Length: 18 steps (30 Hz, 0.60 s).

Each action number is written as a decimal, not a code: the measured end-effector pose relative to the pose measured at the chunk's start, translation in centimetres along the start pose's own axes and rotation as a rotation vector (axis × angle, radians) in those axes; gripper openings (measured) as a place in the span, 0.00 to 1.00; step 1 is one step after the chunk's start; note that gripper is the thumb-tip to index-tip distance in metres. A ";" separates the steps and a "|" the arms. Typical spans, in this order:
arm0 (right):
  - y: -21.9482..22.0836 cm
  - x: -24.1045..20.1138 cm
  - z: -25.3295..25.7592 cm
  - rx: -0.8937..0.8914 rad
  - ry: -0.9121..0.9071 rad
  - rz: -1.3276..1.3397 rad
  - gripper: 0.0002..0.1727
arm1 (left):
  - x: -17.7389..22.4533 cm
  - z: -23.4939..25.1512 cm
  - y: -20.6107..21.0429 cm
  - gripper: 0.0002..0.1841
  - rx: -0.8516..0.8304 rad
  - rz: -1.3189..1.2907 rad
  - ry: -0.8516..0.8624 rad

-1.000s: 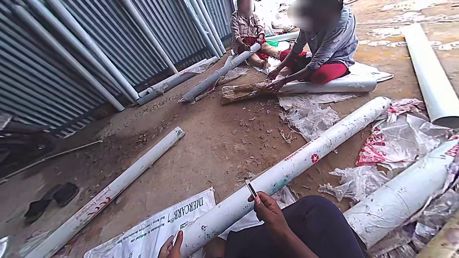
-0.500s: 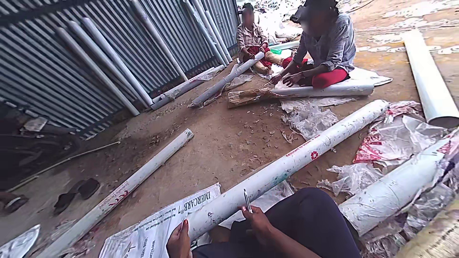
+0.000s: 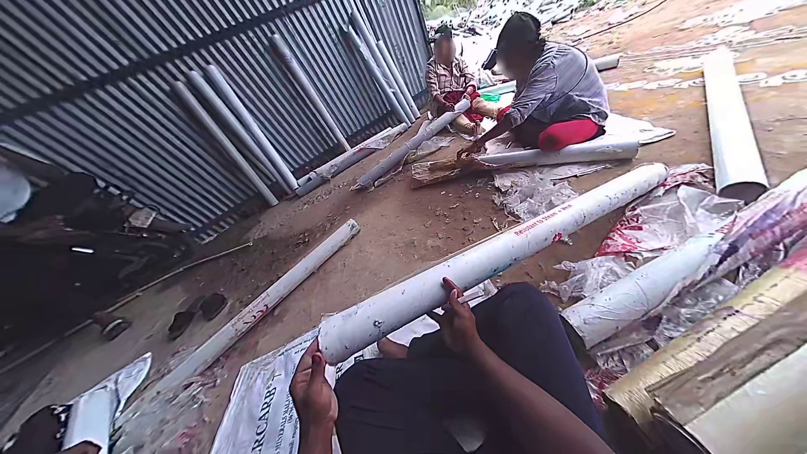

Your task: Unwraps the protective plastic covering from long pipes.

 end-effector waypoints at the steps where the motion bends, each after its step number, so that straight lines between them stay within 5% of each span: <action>1: 0.6 -0.8 -0.4 -0.004 -0.008 0.048 0.24 | 1.3 -0.2 0.2 0.19 -0.054 0.007 0.047; 5: 2.3 -2.6 -1.9 -0.015 -0.031 0.165 0.23 | 5.7 -1.4 0.3 0.27 -0.233 0.038 0.192; 9: 4.2 -4.6 -2.6 -0.011 -0.101 0.210 0.23 | 8.3 -3.7 -1.8 0.18 -0.148 0.158 0.247; 14: 6.2 -6.9 -3.9 -0.042 -0.187 0.347 0.23 | 5.8 -10.1 -5.0 0.38 0.032 0.446 -0.218; 18: 7.4 -8.1 -4.0 -0.127 -0.259 0.386 0.22 | 2.3 -11.5 -2.6 0.51 0.014 0.636 -0.296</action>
Point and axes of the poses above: each hand's wrist, its own z-axis towards the middle knuckle, its own y-axis out of the palm, x = y × z, the point moved 7 cm from there along z, towards the middle knuckle, and after that the axes turned 4 degrees about -x, right-handed, at the moved point
